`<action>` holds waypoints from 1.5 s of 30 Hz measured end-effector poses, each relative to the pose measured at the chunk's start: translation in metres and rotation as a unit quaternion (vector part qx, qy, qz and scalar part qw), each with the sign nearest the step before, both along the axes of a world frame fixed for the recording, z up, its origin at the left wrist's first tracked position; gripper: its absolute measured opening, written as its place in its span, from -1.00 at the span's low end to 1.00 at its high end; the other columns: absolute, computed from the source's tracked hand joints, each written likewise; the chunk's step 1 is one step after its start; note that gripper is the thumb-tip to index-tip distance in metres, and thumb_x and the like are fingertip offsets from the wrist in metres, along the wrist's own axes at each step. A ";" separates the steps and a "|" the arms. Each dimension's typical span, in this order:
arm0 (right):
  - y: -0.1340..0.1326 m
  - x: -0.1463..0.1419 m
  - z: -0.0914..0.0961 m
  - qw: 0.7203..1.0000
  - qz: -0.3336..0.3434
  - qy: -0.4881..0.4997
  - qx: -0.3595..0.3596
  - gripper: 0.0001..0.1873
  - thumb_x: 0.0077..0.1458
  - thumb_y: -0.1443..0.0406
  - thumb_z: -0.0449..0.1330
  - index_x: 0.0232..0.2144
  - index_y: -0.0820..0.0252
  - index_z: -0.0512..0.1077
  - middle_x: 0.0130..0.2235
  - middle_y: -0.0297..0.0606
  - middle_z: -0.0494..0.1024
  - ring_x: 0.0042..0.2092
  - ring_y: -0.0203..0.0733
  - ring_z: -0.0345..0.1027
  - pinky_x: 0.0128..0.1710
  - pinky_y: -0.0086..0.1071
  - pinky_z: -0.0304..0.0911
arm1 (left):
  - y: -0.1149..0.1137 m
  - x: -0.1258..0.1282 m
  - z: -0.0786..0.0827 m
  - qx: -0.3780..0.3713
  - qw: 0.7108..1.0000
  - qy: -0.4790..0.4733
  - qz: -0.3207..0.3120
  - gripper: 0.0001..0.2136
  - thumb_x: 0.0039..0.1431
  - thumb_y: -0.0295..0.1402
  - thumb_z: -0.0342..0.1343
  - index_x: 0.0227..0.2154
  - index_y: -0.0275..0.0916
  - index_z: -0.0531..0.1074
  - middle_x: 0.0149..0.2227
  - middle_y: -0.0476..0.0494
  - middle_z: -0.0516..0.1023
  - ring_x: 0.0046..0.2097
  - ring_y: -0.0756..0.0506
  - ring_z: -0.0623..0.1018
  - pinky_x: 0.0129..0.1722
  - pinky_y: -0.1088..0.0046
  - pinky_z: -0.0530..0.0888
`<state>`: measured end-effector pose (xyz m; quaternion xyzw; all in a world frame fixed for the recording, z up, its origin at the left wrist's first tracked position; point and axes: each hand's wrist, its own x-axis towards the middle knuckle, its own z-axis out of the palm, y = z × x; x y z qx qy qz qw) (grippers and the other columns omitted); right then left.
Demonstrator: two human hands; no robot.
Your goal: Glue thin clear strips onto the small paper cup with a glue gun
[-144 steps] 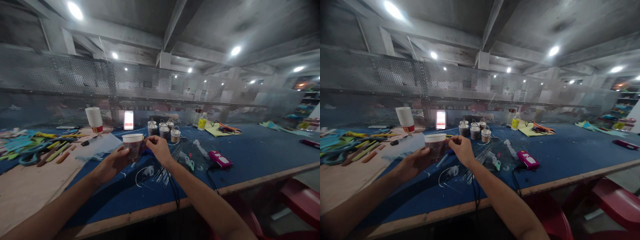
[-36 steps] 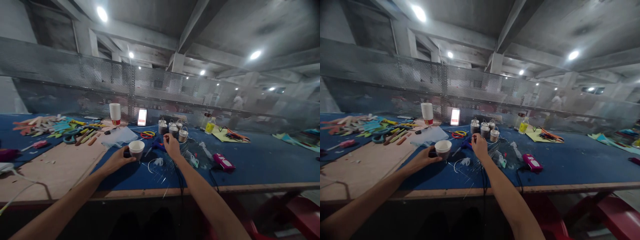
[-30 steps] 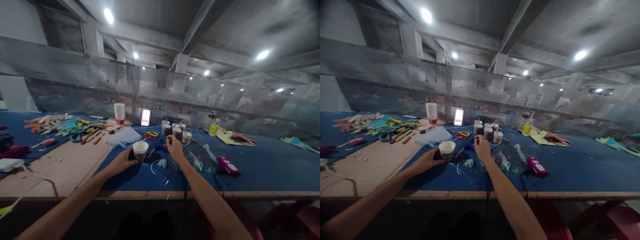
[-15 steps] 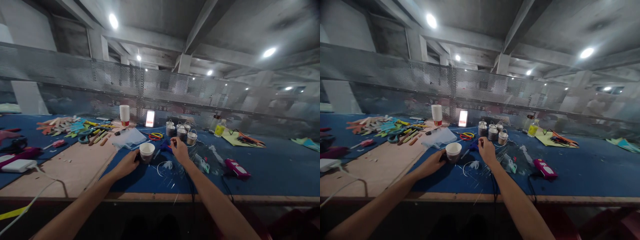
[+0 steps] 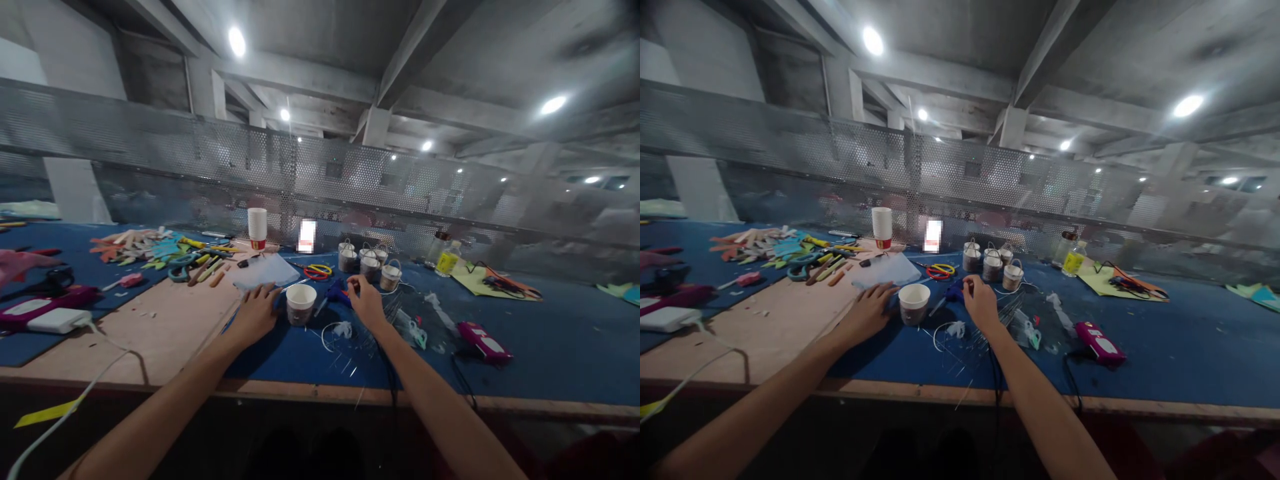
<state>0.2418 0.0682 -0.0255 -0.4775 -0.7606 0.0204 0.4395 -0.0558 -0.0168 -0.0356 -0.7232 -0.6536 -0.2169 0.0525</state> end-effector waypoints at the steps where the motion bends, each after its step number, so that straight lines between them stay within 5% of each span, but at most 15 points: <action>1: 0.000 0.000 0.000 1.000 0.000 -0.001 0.000 -0.81 0.34 0.27 0.10 -0.11 0.12 0.49 -0.28 -0.23 0.68 -0.24 -0.07 0.60 -0.13 -0.28 0.38 | 0.001 -0.002 -0.002 -0.010 1.000 0.008 -0.001 -0.56 0.31 -0.39 0.06 0.22 -0.21 0.50 0.38 -0.40 0.43 0.42 -0.44 0.33 0.36 -0.13 0.24; 10: 0.001 0.000 -0.004 1.000 0.010 0.000 0.001 -0.81 0.35 0.26 0.11 -0.09 0.14 0.49 -0.23 -0.21 0.69 -0.21 -0.06 0.61 -0.11 -0.27 0.39 | 0.007 -0.019 0.008 -0.027 0.999 0.016 -0.011 -0.59 0.29 -0.42 0.01 0.15 -0.25 0.54 0.14 -0.41 0.63 0.21 -0.40 0.51 0.20 0.04 0.43; 18: 0.007 0.011 0.009 0.997 -0.005 0.066 0.048 -0.79 0.36 0.25 0.08 -0.08 0.15 0.47 -0.24 -0.18 0.67 -0.18 -0.06 0.60 -0.03 -0.23 0.39 | 0.016 -0.042 0.022 0.001 1.000 0.018 0.015 -0.57 0.36 -0.30 -0.05 0.19 -0.30 0.48 0.20 -0.48 0.51 0.24 -0.41 0.50 0.23 0.05 0.41; 23: 0.017 0.035 0.026 0.974 -0.060 0.191 0.106 -0.74 0.41 0.19 0.01 -0.02 0.17 0.40 -0.19 -0.11 0.64 -0.17 -0.07 0.58 0.00 -0.21 0.41 | 0.025 -0.058 0.020 0.034 0.997 0.051 0.041 -0.49 0.42 -0.13 -0.05 0.28 -0.29 0.40 0.39 -0.42 0.37 0.41 -0.46 0.28 0.37 -0.06 0.21; 27: 0.023 0.057 0.039 0.947 -0.127 0.266 0.130 -0.74 0.40 0.20 -0.01 0.01 0.17 0.33 -0.09 -0.05 0.58 -0.10 -0.08 0.55 0.06 -0.19 0.41 | 0.032 -0.070 0.013 -0.058 0.998 0.006 0.017 -0.53 0.47 -0.13 -0.14 0.14 -0.32 0.50 0.24 -0.40 0.51 0.16 -0.30 0.56 0.15 0.20 0.45; 31: 0.023 0.072 0.047 0.928 -0.165 0.303 0.138 -0.72 0.41 0.24 -0.06 0.04 0.21 0.31 -0.02 0.04 0.53 -0.05 -0.07 0.51 0.04 -0.21 0.43 | 0.036 -0.079 0.012 -0.047 0.998 -0.001 0.041 -0.55 0.45 -0.16 -0.16 0.06 -0.32 0.53 0.18 -0.40 0.56 0.05 -0.28 0.60 0.08 0.24 0.46; 35: 0.012 0.054 0.041 0.965 -0.138 0.176 0.137 -0.77 0.41 0.28 -0.02 -0.02 0.16 0.39 -0.03 -0.02 0.55 0.00 -0.06 0.48 0.11 -0.20 0.39 | 0.036 -0.079 0.017 -0.055 0.996 0.014 0.072 -0.59 0.42 -0.14 -0.15 -0.04 -0.26 0.53 0.03 -0.27 0.68 0.02 -0.22 0.62 -0.05 0.38 0.46; 38: -0.001 0.024 0.030 0.992 -0.032 0.019 0.123 -0.78 0.39 0.36 0.03 -0.05 0.15 0.45 -0.05 -0.07 0.58 0.03 -0.05 0.48 0.15 -0.21 0.35 | 0.032 -0.076 0.022 -0.022 0.993 0.035 0.109 -0.58 0.42 -0.13 -0.21 -0.15 -0.19 0.54 -0.05 -0.20 0.70 0.02 -0.23 0.62 -0.07 0.38 0.45; 41: -0.009 0.002 0.020 0.989 0.040 -0.093 0.104 -0.79 0.41 0.37 0.05 -0.06 0.15 0.48 -0.05 -0.11 0.59 0.03 -0.07 0.47 0.15 -0.23 0.32 | 0.025 -0.071 0.026 0.022 0.991 -0.011 0.134 -0.61 0.44 -0.11 -0.22 -0.14 -0.13 0.49 -0.05 -0.16 0.70 -0.05 -0.20 0.61 -0.09 0.35 0.46; 45: -0.010 -0.003 0.012 0.988 0.042 -0.120 0.086 -0.82 0.42 0.37 0.07 -0.06 0.15 0.47 -0.06 -0.15 0.59 -0.01 -0.10 0.49 0.11 -0.25 0.33 | 0.016 -0.066 0.033 0.047 0.987 -0.088 0.126 -0.62 0.44 -0.09 -0.21 -0.12 -0.16 0.46 -0.11 -0.18 0.68 -0.10 -0.18 0.63 -0.11 0.37 0.45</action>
